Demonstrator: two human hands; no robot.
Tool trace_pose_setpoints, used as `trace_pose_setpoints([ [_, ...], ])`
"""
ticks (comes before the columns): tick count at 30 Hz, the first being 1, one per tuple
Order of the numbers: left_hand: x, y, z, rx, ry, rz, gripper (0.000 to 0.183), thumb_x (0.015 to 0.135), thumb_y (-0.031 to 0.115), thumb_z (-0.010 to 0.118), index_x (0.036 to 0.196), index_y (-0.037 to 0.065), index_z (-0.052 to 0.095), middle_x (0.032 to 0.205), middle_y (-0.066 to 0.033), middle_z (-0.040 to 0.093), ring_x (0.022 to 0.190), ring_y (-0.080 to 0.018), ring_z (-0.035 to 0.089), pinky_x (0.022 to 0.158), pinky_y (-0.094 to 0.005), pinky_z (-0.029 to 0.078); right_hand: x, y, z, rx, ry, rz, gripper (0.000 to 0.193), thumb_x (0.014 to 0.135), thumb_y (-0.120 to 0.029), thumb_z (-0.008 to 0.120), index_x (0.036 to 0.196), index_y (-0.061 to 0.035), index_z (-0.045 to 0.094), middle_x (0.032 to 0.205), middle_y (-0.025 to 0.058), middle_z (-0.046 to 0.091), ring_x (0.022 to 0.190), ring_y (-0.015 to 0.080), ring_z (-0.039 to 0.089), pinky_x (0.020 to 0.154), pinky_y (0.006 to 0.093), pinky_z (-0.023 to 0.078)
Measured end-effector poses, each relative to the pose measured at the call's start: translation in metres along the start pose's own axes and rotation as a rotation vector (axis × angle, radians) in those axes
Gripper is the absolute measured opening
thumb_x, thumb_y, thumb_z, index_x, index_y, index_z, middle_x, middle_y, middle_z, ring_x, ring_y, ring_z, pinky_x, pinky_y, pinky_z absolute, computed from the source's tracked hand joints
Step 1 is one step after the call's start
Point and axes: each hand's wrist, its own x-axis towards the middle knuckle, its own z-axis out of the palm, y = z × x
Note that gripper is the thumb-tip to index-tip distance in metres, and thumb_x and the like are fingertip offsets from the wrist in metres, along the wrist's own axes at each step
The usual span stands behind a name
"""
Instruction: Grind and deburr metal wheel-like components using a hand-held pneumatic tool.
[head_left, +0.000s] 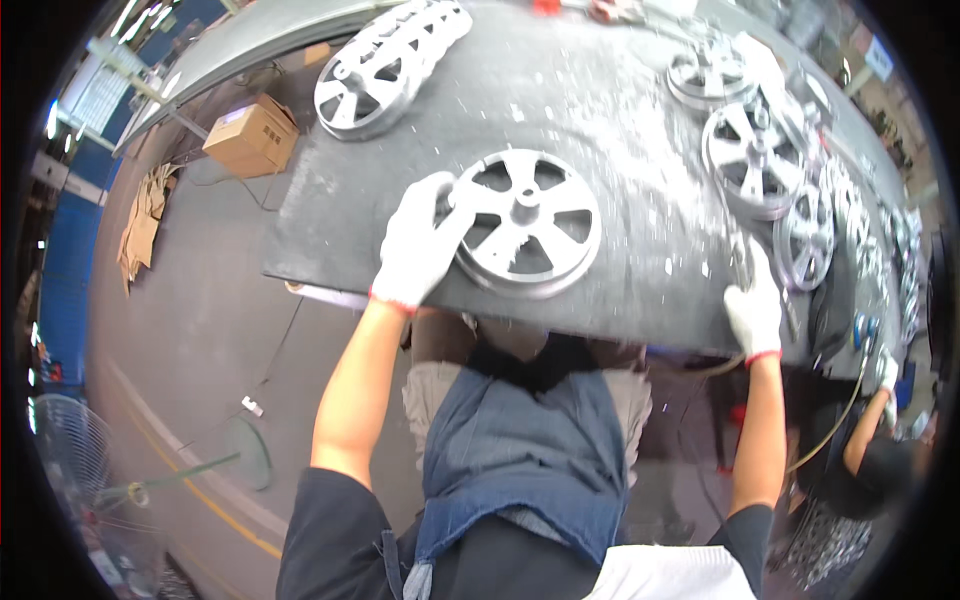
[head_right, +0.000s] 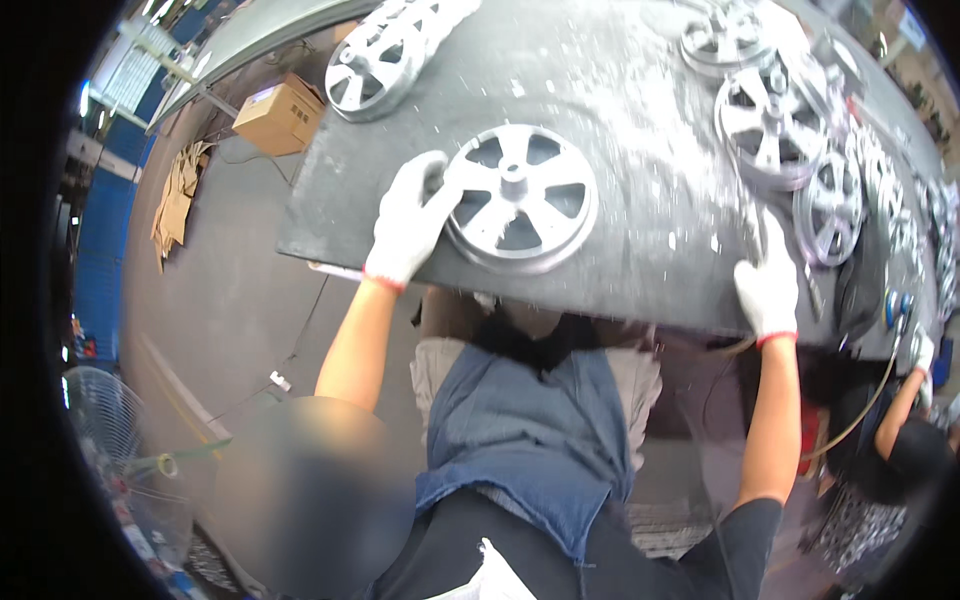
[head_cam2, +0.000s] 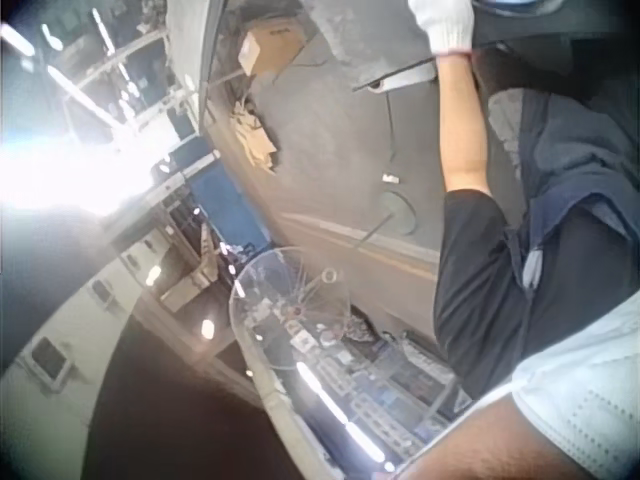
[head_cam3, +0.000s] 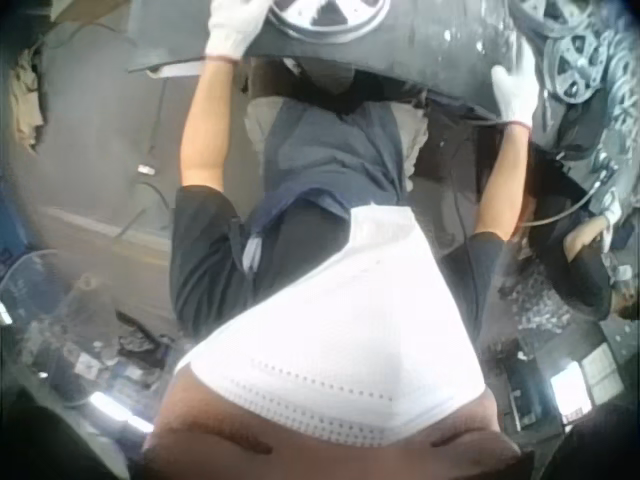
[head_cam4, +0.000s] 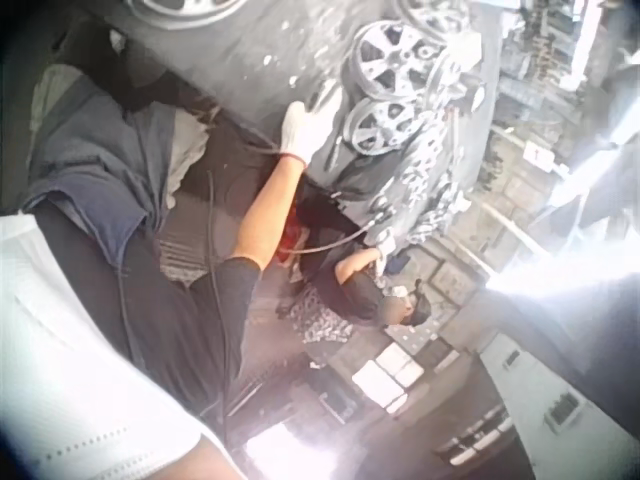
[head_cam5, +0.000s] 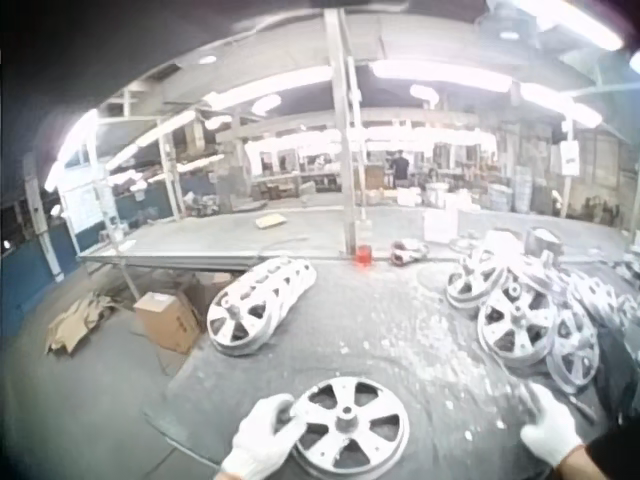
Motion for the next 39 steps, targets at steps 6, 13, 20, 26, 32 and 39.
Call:
trace_pose_setpoints([
  [6,-0.205,-0.089,-0.106,-0.069,0.536,-0.395,0.030,0.115,0.017,0.071,0.137,-0.003,0.075,0.131,-0.0134,0.080,0.119,-0.0219,0.076,0.103,-0.0369,0.060,-0.021,-0.002,-0.001,-0.433,-0.147,-0.086,0.083,0.087,0.004,0.061,0.169,-0.0070,0.054,0.156,0.0213,0.070,0.140,0.0361,0.072,0.118,0.0416,0.058],
  [13,-0.565,-0.216,-0.008,0.157,-0.053,-1.428,0.075,0.118,0.062,0.045,0.145,-0.002,0.073,0.140,-0.0201,0.078,0.133,-0.0309,0.070,0.117,-0.0462,0.051,-0.005,0.011,0.005,-0.242,-0.094,-0.150,0.078,0.091,-0.012,0.087,0.163,-0.0011,0.059,0.150,0.0218,0.073,0.135,0.0343,0.075,0.112,0.0418,0.060],
  [20,-0.622,-0.265,0.056,-0.450,0.329,-1.783,0.053,0.114,0.052,0.064,0.123,0.001,0.080,0.116,-0.0187,0.082,0.106,-0.0390,0.078,0.091,-0.0540,0.062,0.002,-0.002,0.002,-0.433,-0.190,-0.071,0.066,0.093,-0.009,0.081,0.157,-0.0031,0.064,0.138,0.0225,0.076,0.127,0.0383,0.076,0.114,0.0451,0.056],
  [26,-0.563,-0.300,0.020,0.114,-0.390,-1.359,0.043,0.109,0.044,0.066,0.129,0.010,0.083,0.120,-0.0100,0.084,0.111,-0.0370,0.078,0.099,-0.0530,0.061,-0.005,0.003,0.001,-0.530,-0.203,-0.065,0.064,0.093,-0.003,0.076,0.156,-0.0010,0.065,0.135,0.0212,0.075,0.126,0.0380,0.075,0.113,0.0458,0.057],
  [32,-0.523,-0.322,0.001,0.111,-0.612,-1.099,0.045,0.109,0.044,0.063,0.138,0.014,0.080,0.132,-0.0068,0.081,0.123,-0.0343,0.073,0.109,-0.0509,0.056,-0.011,-0.010,-0.004,-0.575,-0.187,0.007,0.066,0.091,0.002,0.073,0.156,-0.0023,0.065,0.129,0.0197,0.075,0.120,0.0368,0.075,0.108,0.0438,0.058],
  [39,-0.465,-0.392,0.023,-0.228,-0.506,-0.998,0.058,0.114,0.052,0.054,0.153,0.015,0.073,0.156,-0.0074,0.071,0.146,-0.0297,0.061,0.123,-0.0471,0.047,-0.014,-0.010,-0.001,-0.579,-0.096,-0.107,0.054,0.092,-0.003,0.078,0.145,-0.0034,0.071,0.124,0.0221,0.077,0.113,0.0437,0.076,0.102,0.0461,0.061],
])
